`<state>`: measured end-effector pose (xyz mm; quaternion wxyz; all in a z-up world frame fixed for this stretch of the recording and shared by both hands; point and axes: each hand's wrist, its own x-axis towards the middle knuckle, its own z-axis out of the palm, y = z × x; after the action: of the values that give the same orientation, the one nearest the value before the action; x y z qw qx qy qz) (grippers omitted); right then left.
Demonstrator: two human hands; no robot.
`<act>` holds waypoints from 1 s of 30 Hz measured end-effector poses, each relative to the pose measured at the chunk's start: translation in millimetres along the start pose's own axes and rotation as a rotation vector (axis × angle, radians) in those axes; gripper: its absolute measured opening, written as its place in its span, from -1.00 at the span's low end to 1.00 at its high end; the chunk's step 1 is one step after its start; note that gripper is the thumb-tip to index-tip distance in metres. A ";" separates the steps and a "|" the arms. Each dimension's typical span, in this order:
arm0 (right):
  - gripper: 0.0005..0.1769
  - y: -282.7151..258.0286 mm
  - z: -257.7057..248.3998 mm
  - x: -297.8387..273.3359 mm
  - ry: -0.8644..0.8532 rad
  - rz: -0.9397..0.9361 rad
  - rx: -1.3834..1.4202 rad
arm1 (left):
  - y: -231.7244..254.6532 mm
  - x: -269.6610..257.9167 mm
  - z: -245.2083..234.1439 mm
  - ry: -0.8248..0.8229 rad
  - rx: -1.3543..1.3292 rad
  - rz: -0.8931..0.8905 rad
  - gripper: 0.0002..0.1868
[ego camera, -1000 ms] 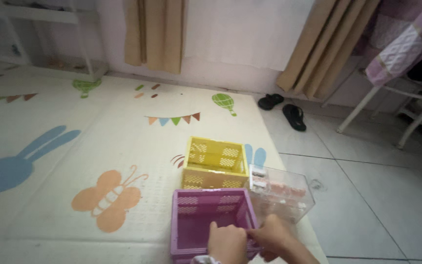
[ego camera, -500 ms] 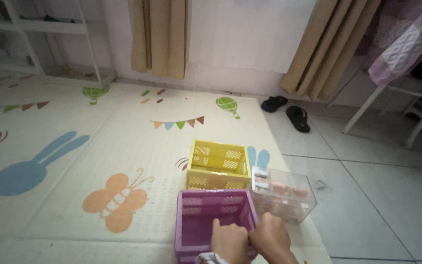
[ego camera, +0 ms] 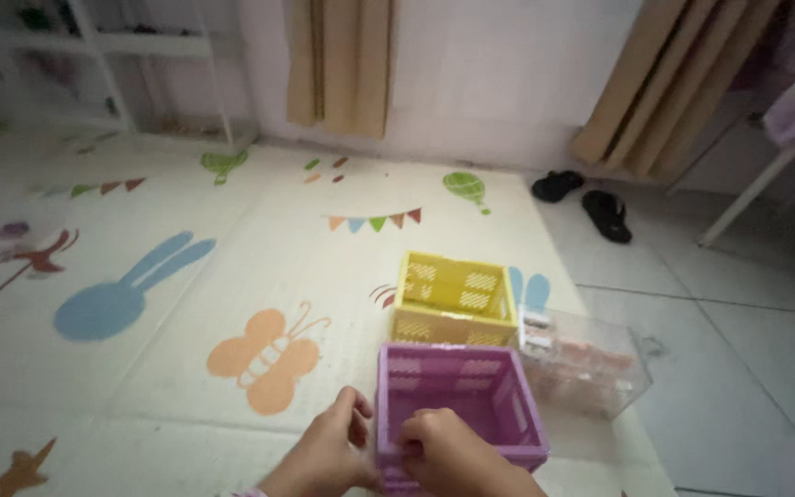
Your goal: The person assembles a purple plastic crate by hand on a patterned floor mat. They connect the side panels to the base, then attach the top frame to complete the crate.
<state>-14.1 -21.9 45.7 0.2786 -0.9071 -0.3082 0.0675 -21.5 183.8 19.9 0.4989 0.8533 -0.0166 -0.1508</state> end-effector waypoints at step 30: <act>-0.52 4.4 -28.6 11.3 -0.372 0.426 0.324 | -77.9 26.3 43.4 -0.096 -0.470 0.031 -0.50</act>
<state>5.6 -31.3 67.7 0.3377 -0.8673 -0.1423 0.3369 -17.8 181.5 -73.0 0.6848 0.7051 -0.0177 -0.1833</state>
